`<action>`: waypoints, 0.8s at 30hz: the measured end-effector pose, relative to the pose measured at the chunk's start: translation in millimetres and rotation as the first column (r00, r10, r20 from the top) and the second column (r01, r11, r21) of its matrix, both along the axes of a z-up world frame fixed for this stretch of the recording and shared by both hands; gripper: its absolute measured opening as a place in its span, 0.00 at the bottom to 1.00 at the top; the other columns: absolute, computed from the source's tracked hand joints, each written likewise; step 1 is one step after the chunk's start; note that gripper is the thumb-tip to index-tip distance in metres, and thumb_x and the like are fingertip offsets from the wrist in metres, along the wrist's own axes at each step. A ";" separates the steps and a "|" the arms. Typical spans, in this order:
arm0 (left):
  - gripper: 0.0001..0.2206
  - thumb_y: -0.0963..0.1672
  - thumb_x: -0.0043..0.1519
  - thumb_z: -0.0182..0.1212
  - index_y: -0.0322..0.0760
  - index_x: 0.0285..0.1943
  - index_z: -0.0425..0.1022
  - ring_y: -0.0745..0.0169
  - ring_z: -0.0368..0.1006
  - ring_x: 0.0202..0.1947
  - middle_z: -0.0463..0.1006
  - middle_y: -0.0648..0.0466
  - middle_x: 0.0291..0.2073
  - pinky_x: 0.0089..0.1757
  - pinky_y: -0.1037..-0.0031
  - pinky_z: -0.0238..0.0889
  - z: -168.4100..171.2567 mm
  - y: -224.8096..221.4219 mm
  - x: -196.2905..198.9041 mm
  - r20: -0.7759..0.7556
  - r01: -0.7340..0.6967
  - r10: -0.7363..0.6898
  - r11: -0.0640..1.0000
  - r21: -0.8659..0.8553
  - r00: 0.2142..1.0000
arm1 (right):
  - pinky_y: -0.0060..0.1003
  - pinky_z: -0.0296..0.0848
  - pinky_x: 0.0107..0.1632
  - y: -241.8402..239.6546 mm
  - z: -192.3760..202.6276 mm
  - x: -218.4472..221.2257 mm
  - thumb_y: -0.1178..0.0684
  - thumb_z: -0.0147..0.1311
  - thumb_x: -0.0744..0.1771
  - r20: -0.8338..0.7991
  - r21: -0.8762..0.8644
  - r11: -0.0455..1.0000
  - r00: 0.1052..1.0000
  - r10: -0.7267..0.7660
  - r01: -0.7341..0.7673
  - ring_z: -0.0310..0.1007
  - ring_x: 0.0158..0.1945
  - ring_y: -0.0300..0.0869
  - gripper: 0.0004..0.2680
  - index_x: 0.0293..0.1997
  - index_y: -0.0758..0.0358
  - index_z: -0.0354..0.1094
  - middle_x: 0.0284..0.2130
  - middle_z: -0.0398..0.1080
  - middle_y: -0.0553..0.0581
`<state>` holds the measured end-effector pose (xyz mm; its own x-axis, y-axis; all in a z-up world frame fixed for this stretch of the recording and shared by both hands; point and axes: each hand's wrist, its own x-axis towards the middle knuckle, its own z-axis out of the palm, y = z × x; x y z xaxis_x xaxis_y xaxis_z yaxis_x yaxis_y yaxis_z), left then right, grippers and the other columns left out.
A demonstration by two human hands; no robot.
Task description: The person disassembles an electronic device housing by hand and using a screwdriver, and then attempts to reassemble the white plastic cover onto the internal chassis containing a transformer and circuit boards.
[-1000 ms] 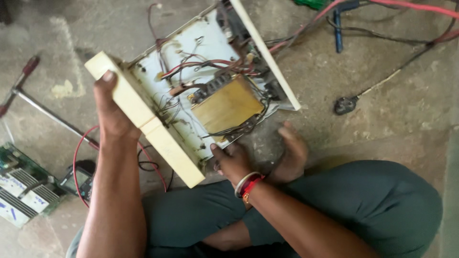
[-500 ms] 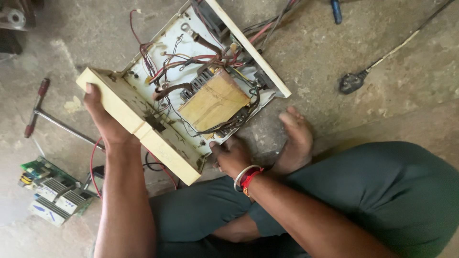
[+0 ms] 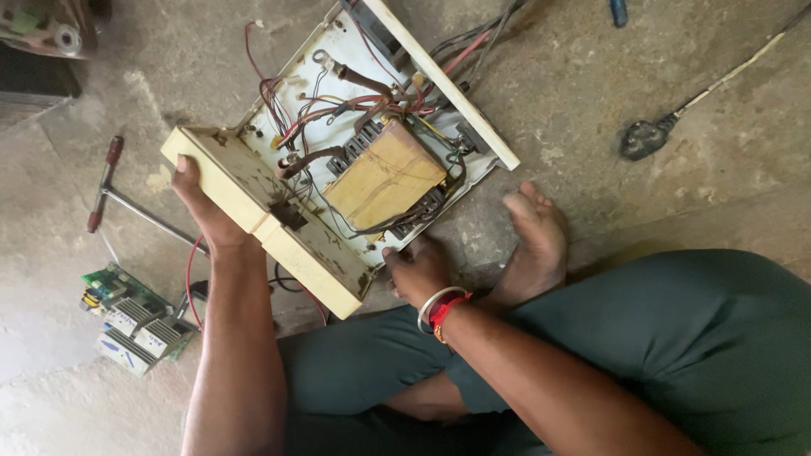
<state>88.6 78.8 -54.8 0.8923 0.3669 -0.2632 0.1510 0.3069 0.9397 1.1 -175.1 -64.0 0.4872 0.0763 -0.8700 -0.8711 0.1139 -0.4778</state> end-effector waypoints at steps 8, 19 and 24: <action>0.40 0.64 0.61 0.57 0.34 0.72 0.59 0.47 0.69 0.58 0.68 0.44 0.57 0.53 0.54 0.69 14.1 -4.5 -6.3 -0.032 0.042 -0.043 0.998 -0.053 0.999 | 0.33 0.65 0.20 -1.3 -10.4 -5.6 0.58 0.59 0.66 0.108 -0.067 0.995 0.991 0.082 -0.075 0.67 0.19 0.35 0.07 0.46 0.67 0.72 0.28 0.75 0.55; 0.38 0.57 0.60 0.61 0.30 0.73 0.58 0.41 0.68 0.60 0.71 0.40 0.59 0.58 0.51 0.66 32.6 -41.1 -47.0 -0.343 0.005 -0.079 0.977 -0.211 0.936 | 0.34 0.75 0.35 -3.3 -14.6 -8.5 0.58 0.62 0.64 0.305 -0.101 0.992 0.947 0.104 -0.076 0.76 0.31 0.36 0.07 0.44 0.65 0.75 0.32 0.79 0.54; 0.38 0.51 0.56 0.66 0.33 0.73 0.53 0.44 0.69 0.59 0.70 0.43 0.57 0.56 0.52 0.67 51.1 -76.0 -79.0 -0.574 -0.063 -0.003 0.994 -0.095 0.819 | 0.37 0.77 0.44 -3.6 -16.8 -10.7 0.57 0.63 0.62 0.441 -0.221 0.972 0.882 0.167 -0.073 0.81 0.38 0.41 0.08 0.42 0.66 0.77 0.35 0.81 0.58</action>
